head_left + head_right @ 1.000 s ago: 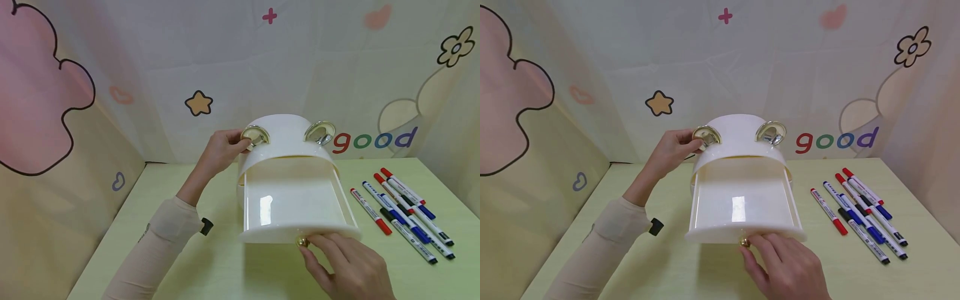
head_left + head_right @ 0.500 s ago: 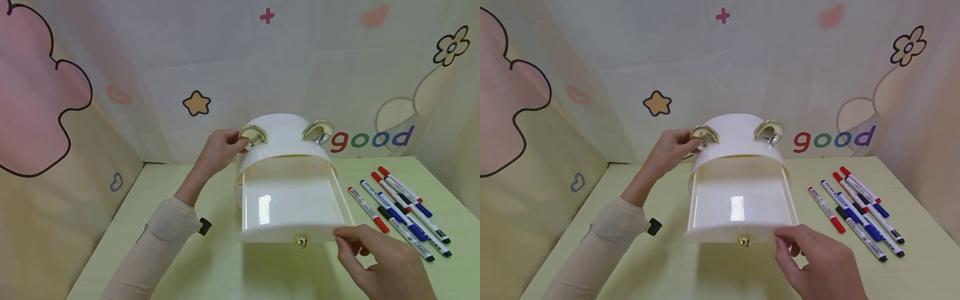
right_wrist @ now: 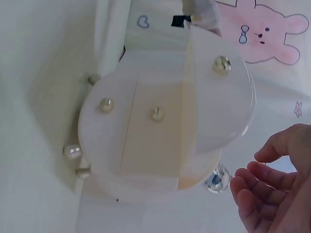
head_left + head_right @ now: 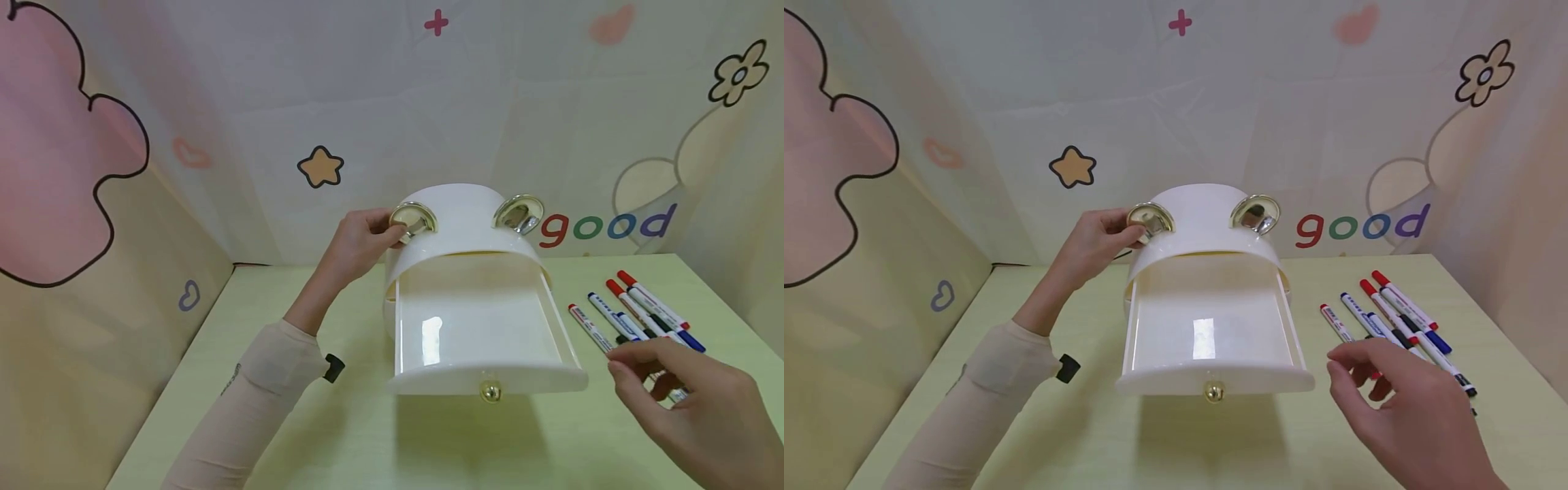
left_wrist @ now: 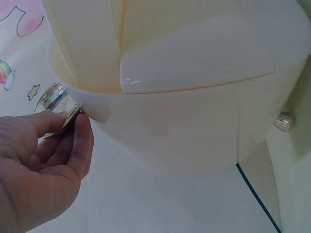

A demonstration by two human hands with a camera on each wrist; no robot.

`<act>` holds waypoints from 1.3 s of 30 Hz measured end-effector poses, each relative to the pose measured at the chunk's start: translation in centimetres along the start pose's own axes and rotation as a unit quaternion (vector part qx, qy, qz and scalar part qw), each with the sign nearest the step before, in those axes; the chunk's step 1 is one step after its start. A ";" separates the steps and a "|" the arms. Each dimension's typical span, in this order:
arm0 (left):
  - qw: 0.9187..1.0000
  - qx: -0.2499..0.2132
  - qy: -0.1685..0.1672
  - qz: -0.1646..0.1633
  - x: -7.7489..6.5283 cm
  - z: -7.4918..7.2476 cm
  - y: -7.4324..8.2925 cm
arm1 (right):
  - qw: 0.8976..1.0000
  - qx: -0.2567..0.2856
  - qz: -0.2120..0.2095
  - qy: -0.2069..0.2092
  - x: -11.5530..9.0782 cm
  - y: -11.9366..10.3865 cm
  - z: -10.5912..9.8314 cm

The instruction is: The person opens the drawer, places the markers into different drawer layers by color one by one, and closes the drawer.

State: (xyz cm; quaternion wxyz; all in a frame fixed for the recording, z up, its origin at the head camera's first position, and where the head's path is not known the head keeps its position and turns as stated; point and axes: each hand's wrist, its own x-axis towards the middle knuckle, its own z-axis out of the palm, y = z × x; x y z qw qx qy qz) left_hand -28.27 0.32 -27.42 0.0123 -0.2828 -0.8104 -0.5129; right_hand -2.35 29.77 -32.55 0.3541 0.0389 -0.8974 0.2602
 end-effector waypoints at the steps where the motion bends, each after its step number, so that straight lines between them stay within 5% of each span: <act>1: 1.000 -0.001 0.000 0.000 0.0 0.0 0.0 | 1.000 -0.001 0.011 0.000 0.2 0.4 -0.1; 16: 1.000 -0.002 -0.009 0.003 0.2 -0.1 0.2 | 0.984 -0.058 0.150 -0.081 2.9 4.8 -1.5; 30: 0.999 -0.005 -0.026 -0.020 0.2 -0.2 0.5 | 0.972 -0.080 0.169 -0.140 4.6 8.8 -1.5; 39: 0.999 -0.004 -0.025 -0.021 0.0 -0.2 0.4 | 0.956 -0.102 0.186 -0.201 5.2 11.3 -0.7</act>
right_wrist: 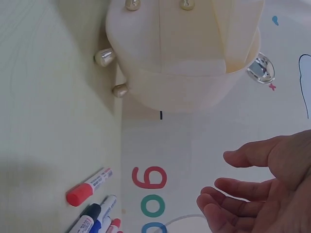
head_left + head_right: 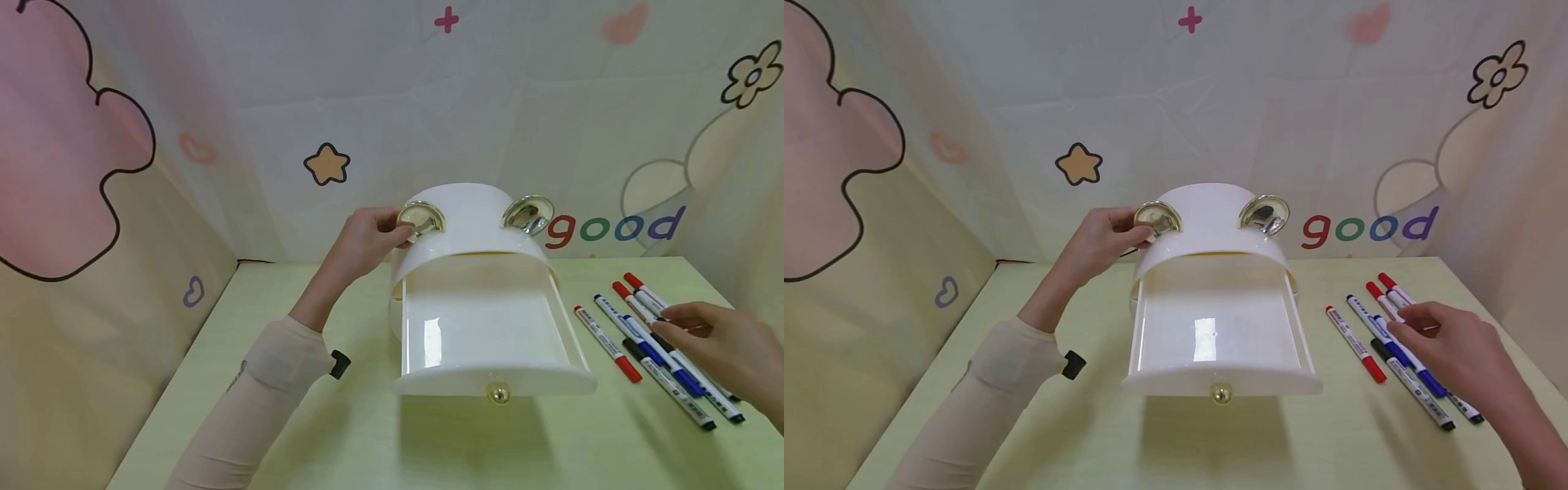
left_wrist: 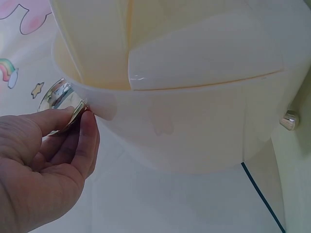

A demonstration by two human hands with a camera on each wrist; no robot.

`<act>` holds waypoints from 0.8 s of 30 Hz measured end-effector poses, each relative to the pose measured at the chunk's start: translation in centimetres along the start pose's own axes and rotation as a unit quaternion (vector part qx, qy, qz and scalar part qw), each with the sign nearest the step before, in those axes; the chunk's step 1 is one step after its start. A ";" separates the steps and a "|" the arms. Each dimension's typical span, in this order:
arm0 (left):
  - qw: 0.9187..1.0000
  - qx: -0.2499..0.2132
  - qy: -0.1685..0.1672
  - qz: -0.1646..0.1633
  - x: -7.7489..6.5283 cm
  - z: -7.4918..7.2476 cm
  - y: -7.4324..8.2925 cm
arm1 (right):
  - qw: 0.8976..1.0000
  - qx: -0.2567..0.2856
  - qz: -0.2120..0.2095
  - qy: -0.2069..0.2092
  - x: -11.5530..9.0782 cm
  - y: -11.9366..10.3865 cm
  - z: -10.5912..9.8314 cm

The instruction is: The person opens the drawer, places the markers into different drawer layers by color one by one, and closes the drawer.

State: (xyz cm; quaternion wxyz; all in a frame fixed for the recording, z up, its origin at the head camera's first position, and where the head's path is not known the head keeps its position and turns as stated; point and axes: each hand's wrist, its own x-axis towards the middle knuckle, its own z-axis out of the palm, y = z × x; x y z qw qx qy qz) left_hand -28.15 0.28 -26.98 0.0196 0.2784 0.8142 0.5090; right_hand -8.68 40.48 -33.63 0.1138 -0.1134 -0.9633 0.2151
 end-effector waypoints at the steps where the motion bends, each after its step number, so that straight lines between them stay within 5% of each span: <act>1: 1.000 0.000 0.000 0.001 0.0 0.0 0.0 | 1.000 -0.003 0.003 -0.009 0.2 0.3 0.1; 10: 1.000 -0.001 0.000 0.002 -0.1 0.0 0.1 | 0.996 -0.024 -0.007 -0.088 1.9 2.5 2.0; 24: 1.000 -0.009 0.000 0.001 0.0 0.1 -0.1 | 0.989 -0.052 -0.017 -0.139 4.3 2.9 5.3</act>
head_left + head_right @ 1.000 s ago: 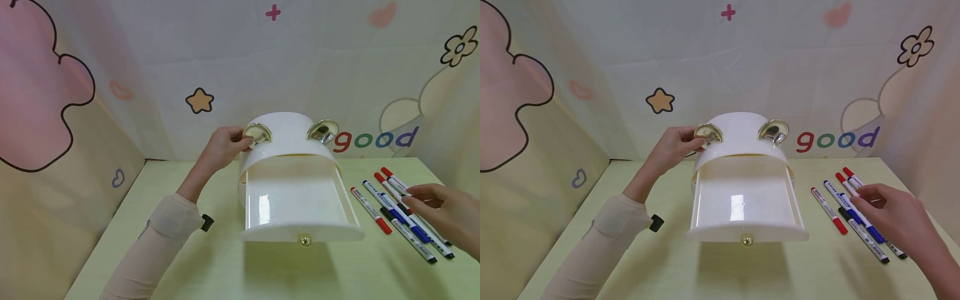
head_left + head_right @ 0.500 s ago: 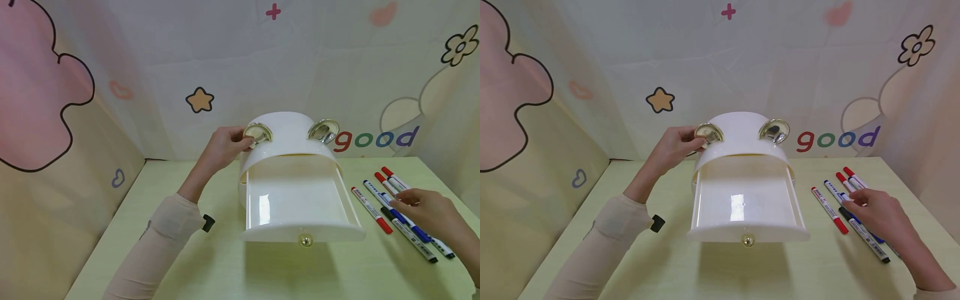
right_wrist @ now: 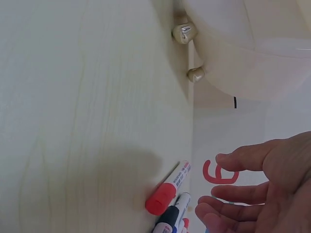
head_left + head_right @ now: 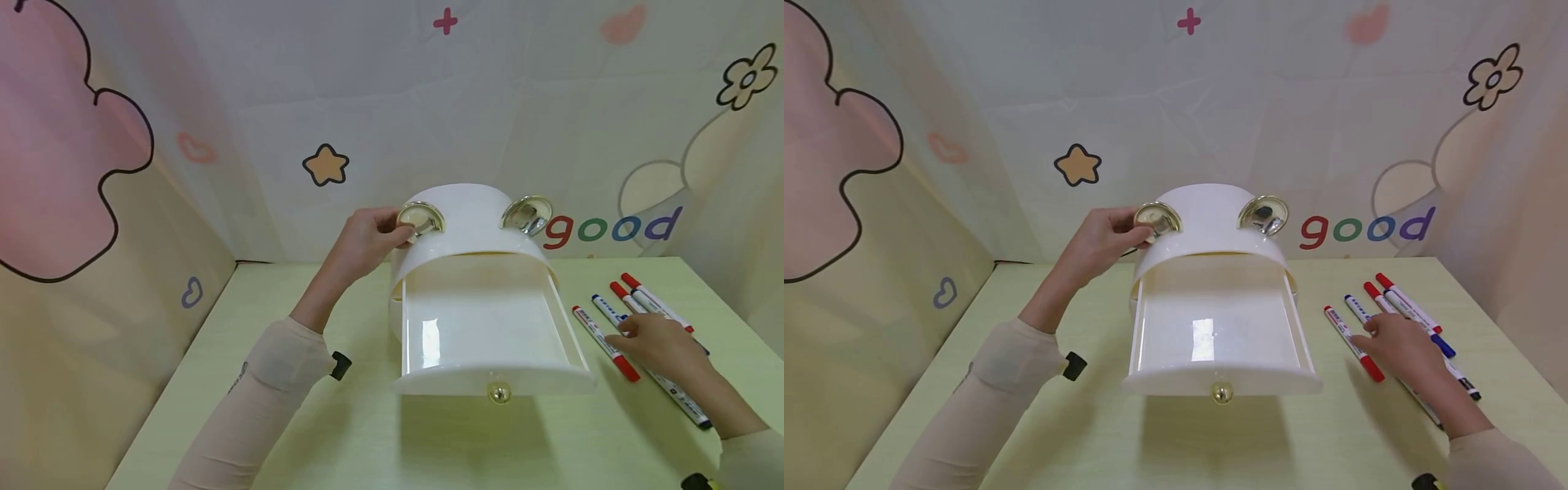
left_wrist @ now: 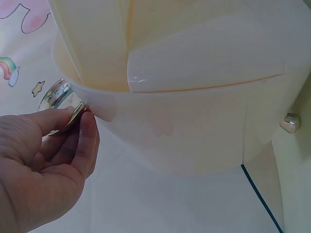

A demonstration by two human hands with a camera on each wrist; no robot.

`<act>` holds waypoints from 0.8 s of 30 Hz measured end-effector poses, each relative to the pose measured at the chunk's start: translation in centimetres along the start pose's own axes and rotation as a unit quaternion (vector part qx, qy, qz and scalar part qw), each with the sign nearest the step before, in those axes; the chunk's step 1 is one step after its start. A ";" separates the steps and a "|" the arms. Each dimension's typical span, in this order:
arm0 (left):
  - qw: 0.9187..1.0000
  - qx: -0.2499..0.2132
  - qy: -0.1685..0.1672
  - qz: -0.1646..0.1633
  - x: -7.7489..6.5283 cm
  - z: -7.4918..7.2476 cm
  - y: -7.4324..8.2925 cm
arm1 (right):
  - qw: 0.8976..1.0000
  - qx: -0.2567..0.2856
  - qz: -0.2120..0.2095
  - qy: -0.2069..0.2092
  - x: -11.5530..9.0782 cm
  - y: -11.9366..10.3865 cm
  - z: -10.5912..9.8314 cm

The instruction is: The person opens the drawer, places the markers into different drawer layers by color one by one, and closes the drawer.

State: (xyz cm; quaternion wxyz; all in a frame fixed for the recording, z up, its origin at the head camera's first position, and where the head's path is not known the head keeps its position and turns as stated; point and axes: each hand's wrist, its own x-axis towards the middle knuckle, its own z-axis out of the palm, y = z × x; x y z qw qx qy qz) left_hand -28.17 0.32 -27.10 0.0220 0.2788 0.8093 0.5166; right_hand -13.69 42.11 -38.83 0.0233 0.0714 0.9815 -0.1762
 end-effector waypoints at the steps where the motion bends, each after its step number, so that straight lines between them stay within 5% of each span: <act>1: 1.000 -0.001 0.000 0.000 0.0 0.0 0.0 | 1.000 -0.002 0.002 -0.003 0.2 -0.1 0.1; 10: 1.000 -0.002 -0.002 0.001 0.0 0.0 0.0 | 0.999 0.008 0.033 -0.027 1.6 -0.4 1.2; 24: 1.000 0.014 0.007 0.010 -0.1 0.0 0.0 | 0.999 0.003 0.044 0.000 2.3 -0.6 2.4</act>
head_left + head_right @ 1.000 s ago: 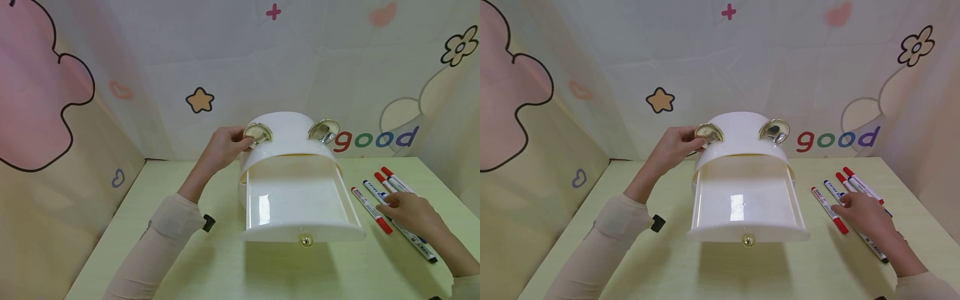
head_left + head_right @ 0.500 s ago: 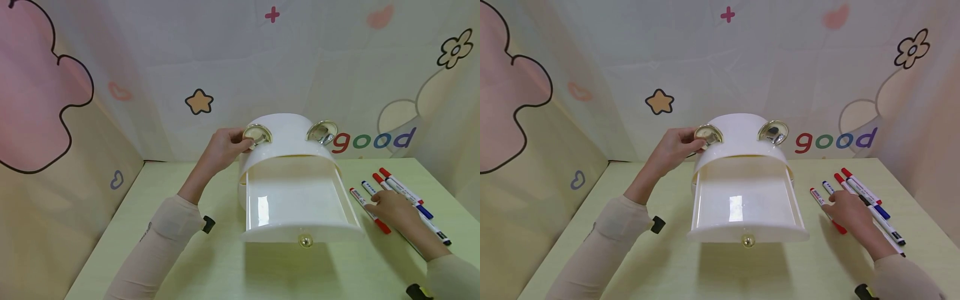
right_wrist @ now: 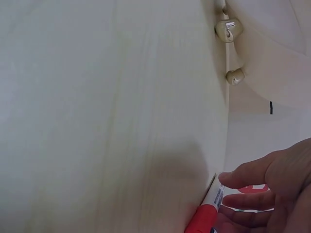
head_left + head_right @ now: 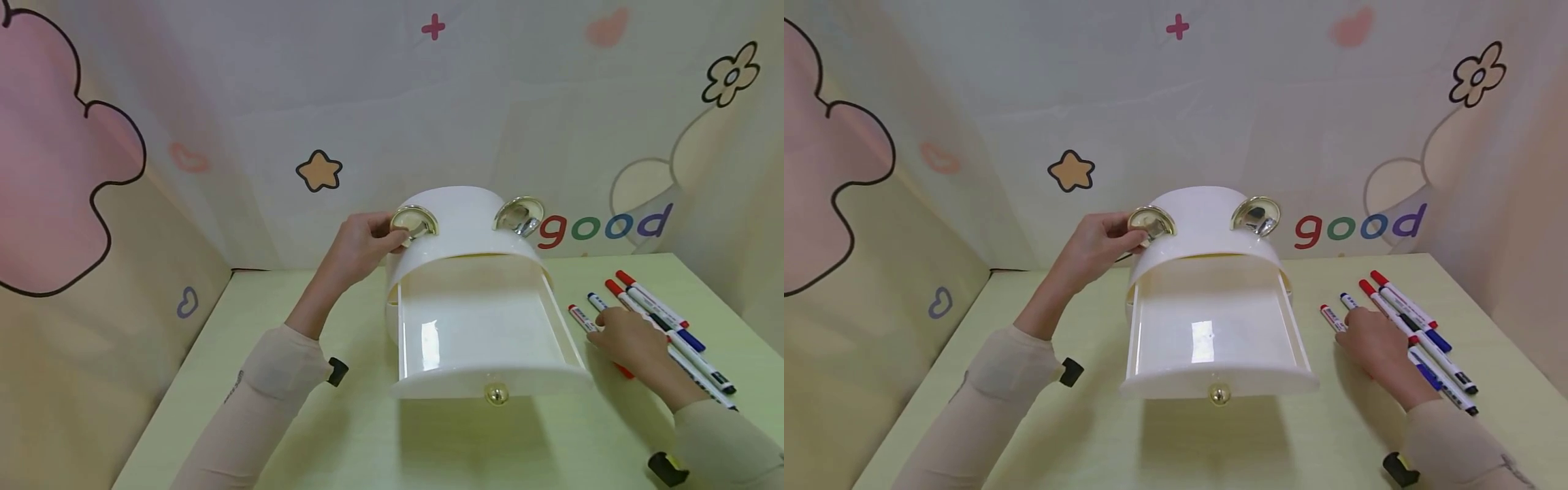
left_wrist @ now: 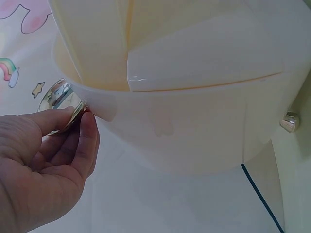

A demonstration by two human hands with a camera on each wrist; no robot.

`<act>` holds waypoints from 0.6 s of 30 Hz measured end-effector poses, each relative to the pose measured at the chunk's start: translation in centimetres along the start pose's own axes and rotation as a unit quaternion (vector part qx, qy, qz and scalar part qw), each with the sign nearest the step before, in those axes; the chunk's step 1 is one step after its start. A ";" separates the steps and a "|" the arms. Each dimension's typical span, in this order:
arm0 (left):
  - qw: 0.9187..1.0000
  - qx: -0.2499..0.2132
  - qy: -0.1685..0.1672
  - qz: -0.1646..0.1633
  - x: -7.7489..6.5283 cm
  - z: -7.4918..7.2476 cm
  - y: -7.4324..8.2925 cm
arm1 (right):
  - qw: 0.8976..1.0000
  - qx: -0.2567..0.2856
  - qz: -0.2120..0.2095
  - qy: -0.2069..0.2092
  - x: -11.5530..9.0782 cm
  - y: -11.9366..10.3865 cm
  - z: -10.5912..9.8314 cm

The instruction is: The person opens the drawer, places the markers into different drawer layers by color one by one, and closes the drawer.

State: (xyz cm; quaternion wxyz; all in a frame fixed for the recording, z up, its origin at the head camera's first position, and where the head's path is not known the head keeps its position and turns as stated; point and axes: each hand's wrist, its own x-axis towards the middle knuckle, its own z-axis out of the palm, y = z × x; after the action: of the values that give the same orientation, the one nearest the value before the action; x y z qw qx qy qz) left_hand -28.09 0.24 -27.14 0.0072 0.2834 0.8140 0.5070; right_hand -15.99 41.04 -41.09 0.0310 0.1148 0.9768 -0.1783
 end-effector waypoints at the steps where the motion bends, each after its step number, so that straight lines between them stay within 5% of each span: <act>1: 1.000 -0.002 0.001 0.000 0.0 0.0 0.0 | 1.000 -0.001 0.000 -0.001 0.0 0.0 0.1; 18: 1.000 -0.010 -0.002 -0.006 0.0 0.1 0.0 | 1.000 -0.017 0.001 0.012 0.2 -0.7 0.7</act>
State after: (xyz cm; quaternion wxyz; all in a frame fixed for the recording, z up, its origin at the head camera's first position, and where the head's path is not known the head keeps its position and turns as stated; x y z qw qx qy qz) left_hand -28.08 0.33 -27.18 0.0145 0.2790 0.8107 0.5145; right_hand -16.37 40.21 -41.50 0.0212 0.1173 0.9799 -0.1601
